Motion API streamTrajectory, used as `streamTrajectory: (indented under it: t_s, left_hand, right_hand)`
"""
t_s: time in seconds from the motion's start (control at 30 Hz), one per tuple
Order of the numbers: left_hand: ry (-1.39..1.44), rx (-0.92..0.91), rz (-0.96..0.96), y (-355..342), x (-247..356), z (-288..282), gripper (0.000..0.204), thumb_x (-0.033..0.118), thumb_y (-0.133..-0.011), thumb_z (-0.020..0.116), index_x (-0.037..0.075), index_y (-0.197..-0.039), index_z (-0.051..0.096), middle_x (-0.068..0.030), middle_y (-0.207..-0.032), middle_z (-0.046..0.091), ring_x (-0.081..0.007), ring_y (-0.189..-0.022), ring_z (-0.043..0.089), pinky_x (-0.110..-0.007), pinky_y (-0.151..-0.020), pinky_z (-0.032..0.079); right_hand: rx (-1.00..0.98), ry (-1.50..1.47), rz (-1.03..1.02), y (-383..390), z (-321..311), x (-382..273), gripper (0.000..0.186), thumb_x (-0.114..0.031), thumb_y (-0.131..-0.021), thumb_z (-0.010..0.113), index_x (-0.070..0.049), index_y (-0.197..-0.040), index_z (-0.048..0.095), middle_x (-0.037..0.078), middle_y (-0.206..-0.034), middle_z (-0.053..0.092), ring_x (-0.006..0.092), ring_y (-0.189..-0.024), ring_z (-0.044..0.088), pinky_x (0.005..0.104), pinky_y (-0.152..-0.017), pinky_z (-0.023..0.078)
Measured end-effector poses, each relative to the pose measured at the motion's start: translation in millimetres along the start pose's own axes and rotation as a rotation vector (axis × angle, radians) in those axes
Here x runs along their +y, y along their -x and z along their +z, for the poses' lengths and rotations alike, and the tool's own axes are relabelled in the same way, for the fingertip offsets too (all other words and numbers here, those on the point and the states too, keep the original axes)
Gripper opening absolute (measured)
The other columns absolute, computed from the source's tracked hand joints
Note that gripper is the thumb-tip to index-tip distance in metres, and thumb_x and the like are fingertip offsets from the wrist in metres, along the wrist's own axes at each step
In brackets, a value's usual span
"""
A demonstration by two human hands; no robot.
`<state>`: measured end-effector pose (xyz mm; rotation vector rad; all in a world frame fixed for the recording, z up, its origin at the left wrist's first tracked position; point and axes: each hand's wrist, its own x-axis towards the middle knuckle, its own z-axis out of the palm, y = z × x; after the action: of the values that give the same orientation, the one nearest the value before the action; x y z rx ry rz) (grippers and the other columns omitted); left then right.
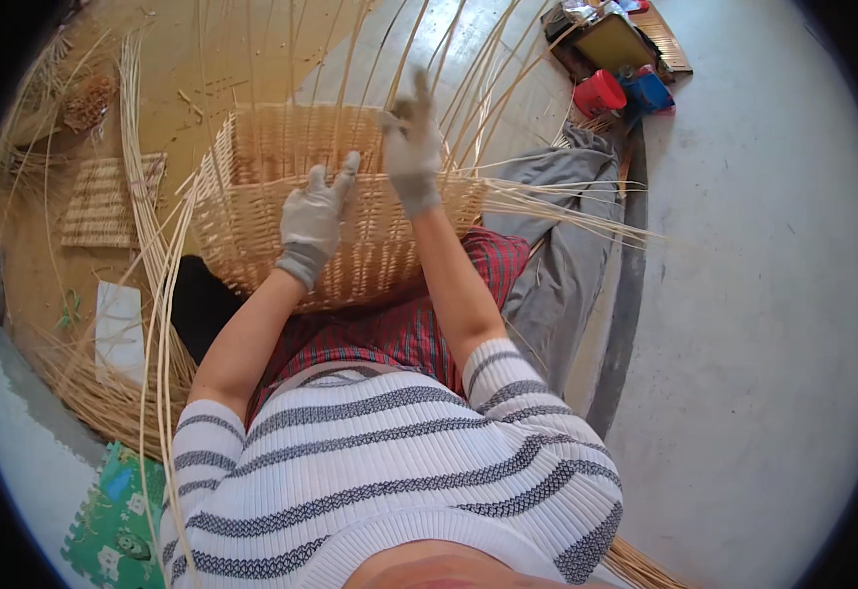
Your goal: Weaving a large wicker basket using hand manipulation and pliers, while measuring progress with a tape.
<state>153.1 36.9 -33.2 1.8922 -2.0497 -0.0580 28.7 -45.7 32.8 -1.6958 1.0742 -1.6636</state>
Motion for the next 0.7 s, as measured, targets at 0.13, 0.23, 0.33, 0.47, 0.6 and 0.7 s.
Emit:
streamTrajectory:
  t_s: [0.13, 0.23, 0.33, 0.47, 0.6, 0.7]
  left_hand:
    - [-0.072, -0.128, -0.047, -1, -1, -9, 0.071, 0.004, -0.085, 0.056, 0.034, -0.146, 0.038, -0.0115, -0.123, 0.052, -0.0312, -0.077, 0.062, -0.043, -0.074, 0.052]
    - [0.078, 0.097, 0.089, 8, -16, 2, 0.063, 0.004, -0.084, 0.057, 0.03, -0.14, 0.047, -0.0122, -0.123, 0.054, -0.0285, -0.079, 0.063, -0.041, -0.076, 0.052]
    - [0.411, 0.345, 0.152, 37, -45, 3, 0.05, 0.005, -0.084, 0.058, 0.021, -0.131, 0.056, -0.0125, -0.119, 0.058, -0.0251, -0.082, 0.064, -0.038, -0.079, 0.051]
    - [1.311, 0.581, -0.208, 91, -128, 32, 0.023, 0.012, -0.085, 0.065, 0.004, -0.107, 0.065, -0.0081, -0.1, 0.065, -0.0214, -0.092, 0.064, -0.036, -0.084, 0.051]
    - [0.683, 0.756, -0.161, 96, -167, 26, 0.024, 0.016, -0.088, 0.067, 0.002, -0.107, 0.063, -0.0083, -0.1, 0.065, -0.0197, -0.097, 0.063, -0.035, -0.087, 0.05]
    - [1.305, 0.682, -0.346, 116, -254, 92, 0.027, 0.018, -0.088, 0.068, 0.002, -0.109, 0.063, -0.0095, -0.103, 0.064, -0.0202, -0.098, 0.062, -0.035, -0.088, 0.049]
  right_hand:
    - [0.274, 0.083, 0.205, 102, -55, 51, 0.037, 0.003, -0.095, 0.053, -0.003, -0.131, 0.052, 0.01, -0.116, 0.062, 0.0136, -0.098, 0.059, 0.0278, -0.084, 0.051]
    - [0.117, 0.108, 0.317, 130, -29, 9, 0.03, 0.0, -0.095, 0.055, -0.004, -0.124, 0.058, 0.009, -0.104, 0.067, 0.0148, -0.092, 0.063, 0.0306, -0.08, 0.052]
    - [-0.294, 0.196, 0.083, 122, 12, -47, 0.028, -0.002, -0.086, 0.062, -0.01, -0.113, 0.065, 0.012, -0.1, 0.069, 0.0274, -0.088, 0.067, 0.0355, -0.077, 0.054]
    - [-0.541, 0.165, -0.251, 133, 76, -84, 0.031, -0.016, -0.076, 0.072, -0.015, -0.107, 0.067, 0.007, -0.102, 0.068, 0.0281, -0.094, 0.066, 0.0398, -0.08, 0.054]
    - [-0.532, 0.157, -0.547, 125, 118, -95, 0.035, -0.013, -0.074, 0.071, -0.016, -0.109, 0.068, 0.004, -0.104, 0.068, 0.025, -0.088, 0.067, 0.0369, -0.071, 0.055]
    - [-0.491, 0.087, -0.558, 130, 120, -101, 0.027, -0.012, -0.076, 0.07, -0.014, -0.102, 0.067, 0.005, -0.102, 0.067, 0.0253, -0.088, 0.067, 0.037, -0.068, 0.055]
